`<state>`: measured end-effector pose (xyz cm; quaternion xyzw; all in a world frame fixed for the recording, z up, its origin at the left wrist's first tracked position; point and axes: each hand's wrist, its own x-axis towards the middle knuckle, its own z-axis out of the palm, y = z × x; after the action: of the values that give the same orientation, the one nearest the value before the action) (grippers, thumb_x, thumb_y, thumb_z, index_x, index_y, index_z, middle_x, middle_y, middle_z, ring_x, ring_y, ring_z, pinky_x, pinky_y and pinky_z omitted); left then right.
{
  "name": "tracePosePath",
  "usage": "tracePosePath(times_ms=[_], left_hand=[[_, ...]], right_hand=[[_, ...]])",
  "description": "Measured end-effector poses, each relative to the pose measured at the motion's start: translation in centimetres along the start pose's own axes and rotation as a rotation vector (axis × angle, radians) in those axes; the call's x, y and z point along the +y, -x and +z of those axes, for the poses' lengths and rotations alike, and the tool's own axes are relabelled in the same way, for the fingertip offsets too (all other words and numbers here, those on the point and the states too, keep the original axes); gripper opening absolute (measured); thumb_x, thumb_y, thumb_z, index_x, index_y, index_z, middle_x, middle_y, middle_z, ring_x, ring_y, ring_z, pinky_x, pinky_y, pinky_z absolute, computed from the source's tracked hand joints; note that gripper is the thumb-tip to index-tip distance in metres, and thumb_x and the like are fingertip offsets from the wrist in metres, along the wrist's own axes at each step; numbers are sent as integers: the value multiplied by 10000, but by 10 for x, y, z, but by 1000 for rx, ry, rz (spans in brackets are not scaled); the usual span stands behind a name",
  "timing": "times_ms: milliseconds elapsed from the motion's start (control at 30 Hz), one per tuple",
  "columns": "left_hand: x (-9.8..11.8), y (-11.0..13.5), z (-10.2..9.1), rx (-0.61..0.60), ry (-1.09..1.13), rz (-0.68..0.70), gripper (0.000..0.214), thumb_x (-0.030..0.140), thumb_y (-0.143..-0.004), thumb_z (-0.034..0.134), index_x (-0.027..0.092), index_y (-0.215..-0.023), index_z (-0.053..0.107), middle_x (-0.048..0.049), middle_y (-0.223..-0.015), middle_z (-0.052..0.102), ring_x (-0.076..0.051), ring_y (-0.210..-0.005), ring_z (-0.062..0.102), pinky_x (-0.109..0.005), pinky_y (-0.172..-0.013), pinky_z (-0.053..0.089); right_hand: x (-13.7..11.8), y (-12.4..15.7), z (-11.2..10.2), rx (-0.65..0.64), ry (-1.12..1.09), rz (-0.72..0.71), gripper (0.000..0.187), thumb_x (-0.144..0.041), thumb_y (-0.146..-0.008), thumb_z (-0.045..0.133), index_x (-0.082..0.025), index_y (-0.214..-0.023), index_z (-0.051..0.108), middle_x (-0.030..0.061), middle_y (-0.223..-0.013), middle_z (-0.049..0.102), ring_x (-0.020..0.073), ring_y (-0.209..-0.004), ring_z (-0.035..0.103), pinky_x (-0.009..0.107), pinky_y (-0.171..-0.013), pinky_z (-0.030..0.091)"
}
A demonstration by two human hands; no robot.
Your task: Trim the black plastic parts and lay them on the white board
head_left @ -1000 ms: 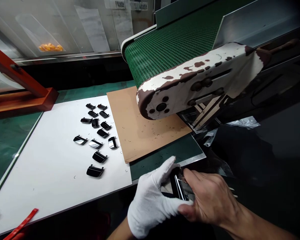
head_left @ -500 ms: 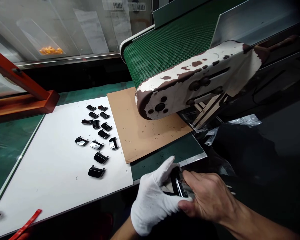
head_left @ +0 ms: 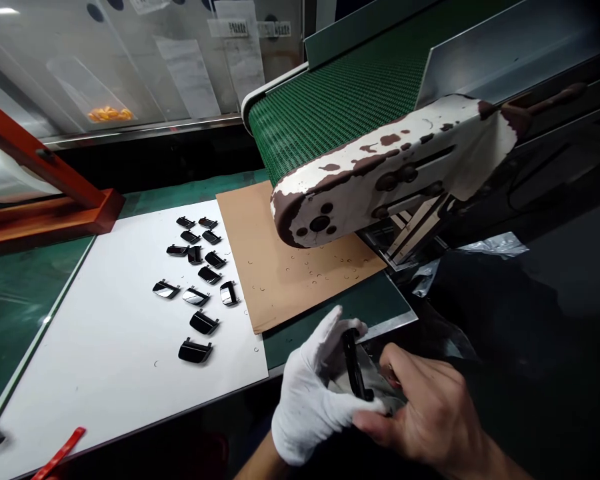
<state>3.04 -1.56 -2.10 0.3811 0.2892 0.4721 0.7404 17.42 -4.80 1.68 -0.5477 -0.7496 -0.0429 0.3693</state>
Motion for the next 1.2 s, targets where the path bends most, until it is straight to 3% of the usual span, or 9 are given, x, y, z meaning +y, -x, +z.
tracePosePath(times_ms=[300,500,633,800,933,1000,1067,1133,1200], left_hand=[[1,0,0,-24,144,20,837,246,-456,962,355,-1222,641,-36,-1165,701,-264,-1132,637,-297,-923,557],[2,0,-3,-6,63,19,858,208,-479,957,344,-1256,620,-43,-1198,686,-260,-1138,633,-287,-957,530],[4,3,-4,3,-9,13,848,229,-505,949,339,-1273,606,-42,-1203,681,-266,-1137,630,-302,-955,528],[14,3,-8,-30,-234,16,825,316,-574,915,348,-1317,558,-36,-1259,653,-264,-1153,620,-329,-981,519],[22,-2,-16,-113,-708,144,832,354,-670,856,324,-1399,457,-62,-1291,635,-268,-1175,610,-379,-1022,498],[25,-5,-22,-121,-1031,247,859,297,-711,836,302,-1441,383,-87,-1305,620,-278,-1178,604,-416,-1021,499],[30,-7,-31,-84,-1310,325,879,229,-734,813,267,-1466,329,-116,-1307,611,-299,-1189,592,-455,-1011,503],[39,-10,-46,-10,-1508,321,857,185,-727,802,241,-1452,349,-120,-1303,614,-304,-1200,585,-452,-1016,500],[57,-12,-68,104,-1621,257,804,182,-713,802,229,-1413,410,-107,-1312,613,-288,-1210,583,-412,-1041,482]], right_hand=[[-13,-3,4,44,-86,64,551,-652,-901,423,-172,-645,510,-14,-477,505,96,-397,516,225,-417,369],[-10,7,6,76,-80,49,500,-607,-899,493,-120,-962,589,-63,-499,535,60,-342,487,170,-455,453],[-7,14,7,97,-58,10,445,-559,-908,519,-129,-985,604,-62,-494,525,79,-367,510,193,-507,495],[-6,16,10,126,-47,-59,381,-422,-912,594,-70,-1051,635,-30,-507,580,100,-436,586,212,-603,527],[1,21,12,128,-78,-88,261,-298,-884,665,-86,-1036,653,7,-603,681,97,-488,628,201,-639,527],[7,28,14,129,-93,-8,202,-323,-884,662,-135,-958,669,-21,-574,658,84,-434,594,187,-581,516],[12,40,18,80,-141,186,276,-443,-870,645,-178,-937,680,-76,-478,534,72,-343,504,172,-465,480],[15,55,26,-30,-277,508,394,-557,-813,653,-209,-996,680,-104,-456,410,76,-317,452,165,-379,439],[15,73,38,-27,-496,906,451,-583,-813,627,-213,-1070,644,-98,-498,391,90,-350,454,179,-368,438]])
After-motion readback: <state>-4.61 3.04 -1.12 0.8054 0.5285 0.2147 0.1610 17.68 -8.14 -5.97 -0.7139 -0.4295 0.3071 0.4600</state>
